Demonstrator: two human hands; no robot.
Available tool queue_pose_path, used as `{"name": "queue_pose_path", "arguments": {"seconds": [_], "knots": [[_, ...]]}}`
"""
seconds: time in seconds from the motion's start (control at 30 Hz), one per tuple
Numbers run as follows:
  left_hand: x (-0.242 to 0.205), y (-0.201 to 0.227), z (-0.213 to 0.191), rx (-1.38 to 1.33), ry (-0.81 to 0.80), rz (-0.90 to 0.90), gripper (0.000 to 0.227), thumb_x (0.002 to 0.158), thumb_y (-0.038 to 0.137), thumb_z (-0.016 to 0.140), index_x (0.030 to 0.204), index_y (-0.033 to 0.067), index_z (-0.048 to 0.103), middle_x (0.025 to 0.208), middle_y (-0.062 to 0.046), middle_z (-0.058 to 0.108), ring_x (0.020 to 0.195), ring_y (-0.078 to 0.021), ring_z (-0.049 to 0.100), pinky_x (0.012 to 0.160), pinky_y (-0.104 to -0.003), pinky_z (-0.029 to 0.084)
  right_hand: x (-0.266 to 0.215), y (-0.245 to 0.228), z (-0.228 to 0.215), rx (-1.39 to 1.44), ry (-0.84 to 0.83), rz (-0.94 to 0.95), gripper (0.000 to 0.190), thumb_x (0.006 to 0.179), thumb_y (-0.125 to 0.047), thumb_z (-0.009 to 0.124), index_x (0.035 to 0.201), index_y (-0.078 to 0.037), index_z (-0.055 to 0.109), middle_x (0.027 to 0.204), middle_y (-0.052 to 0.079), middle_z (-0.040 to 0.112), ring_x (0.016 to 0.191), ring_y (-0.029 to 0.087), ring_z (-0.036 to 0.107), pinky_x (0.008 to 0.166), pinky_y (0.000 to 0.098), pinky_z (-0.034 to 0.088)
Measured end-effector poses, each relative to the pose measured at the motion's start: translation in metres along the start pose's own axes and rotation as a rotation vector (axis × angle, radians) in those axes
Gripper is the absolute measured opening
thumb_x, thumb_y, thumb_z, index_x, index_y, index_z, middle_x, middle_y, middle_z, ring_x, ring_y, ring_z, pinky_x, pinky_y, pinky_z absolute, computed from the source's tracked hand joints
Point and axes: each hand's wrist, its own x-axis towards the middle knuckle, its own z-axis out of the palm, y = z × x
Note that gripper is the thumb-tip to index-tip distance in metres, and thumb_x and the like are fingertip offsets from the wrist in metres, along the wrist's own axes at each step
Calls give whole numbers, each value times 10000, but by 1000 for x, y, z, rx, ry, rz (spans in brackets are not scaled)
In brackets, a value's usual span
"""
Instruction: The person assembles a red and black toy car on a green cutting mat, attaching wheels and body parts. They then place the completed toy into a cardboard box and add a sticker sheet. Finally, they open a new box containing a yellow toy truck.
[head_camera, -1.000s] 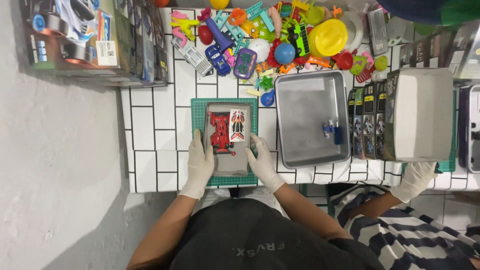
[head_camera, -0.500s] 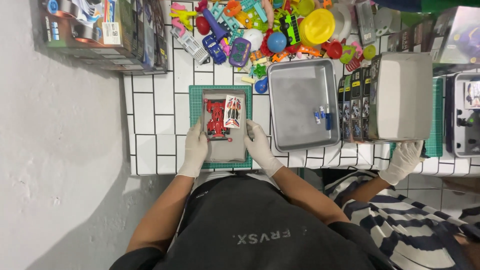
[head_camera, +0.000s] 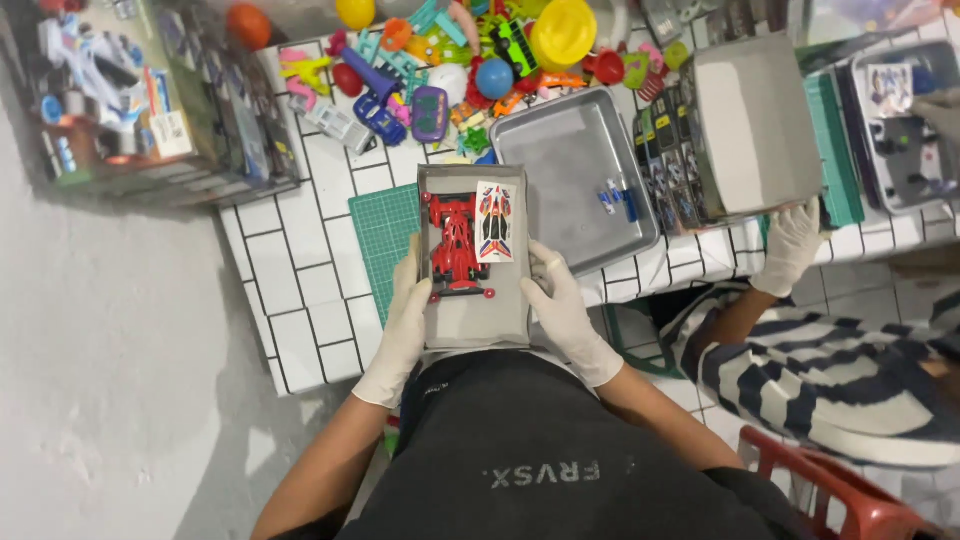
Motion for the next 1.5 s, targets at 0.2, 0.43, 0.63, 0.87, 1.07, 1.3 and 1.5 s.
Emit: {"name": "queue_pose_path", "arguments": {"seconds": [0.2, 0.43, 0.63, 0.87, 1.07, 1.3, 1.5], "knots": [[20, 35, 1, 23, -306, 75, 736, 1034, 393, 384, 1630, 65, 102, 1650, -244, 148, 1543, -378, 69, 1248, -507, 39, -45, -44, -5, 90, 236, 38, 628, 950, 16, 604, 1548, -92, 447, 1216, 81, 624, 1053, 139, 626, 1008, 349, 542], [24, 73, 41, 55, -603, 84, 712, 1033, 310, 383, 1630, 90, 64, 1680, -196, 79, 1555, -355, 14, 1251, -495, -4, -101, -34, -15, 83, 577, -97, 541, 953, -4, 623, 1480, -38, 505, 1322, 132, 571, 1183, 221, 629, 1056, 436, 510], [10, 108, 116, 164, -885, 126, 706, 1049, 322, 359, 1620, 34, 61, 1681, -257, 38, 1538, -410, -33, 1234, -513, -38, -167, -13, -39, 54, 884, -120, 531, 977, -105, 636, 1488, -44, 507, 1340, 102, 552, 1231, 205, 598, 1076, 422, 490], [-26, 95, 216, 185, -1190, 104, 713, 1040, 304, 412, 1631, 102, 68, 1701, -163, 43, 1558, -311, 7, 1247, -467, 4, -249, -8, -66, 106, 1266, -72, 507, 976, -97, 630, 1471, -39, 536, 1273, 95, 591, 1135, 160, 581, 1040, 396, 505], [-83, 68, 308, 179, -1368, 144, 686, 1034, 208, 390, 1631, 108, 67, 1703, -141, 61, 1560, -288, 44, 1254, -463, 49, -333, 54, -116, 66, 1451, -72, 510, 972, -94, 639, 1465, -16, 534, 1291, 132, 575, 1170, 183, 569, 1028, 395, 495], [-181, 52, 421, 193, -1403, 170, 641, 1072, 229, 416, 1632, 157, 112, 1708, -82, 106, 1554, -211, 56, 1257, -441, 5, -446, 98, -208, 120, 1526, -79, 509, 974, -61, 645, 1461, 10, 516, 1283, 112, 551, 1191, 171, 545, 1059, 398, 474], [-245, 28, 508, 168, -1401, 189, 656, 1073, 237, 418, 1627, 95, 96, 1706, -139, 69, 1555, -287, 24, 1254, -455, -20, -521, 110, -285, 128, 1543, -45, 470, 979, -50, 628, 1440, -10, 549, 1237, 105, 576, 1141, 163, 558, 1047, 380, 469]]}}
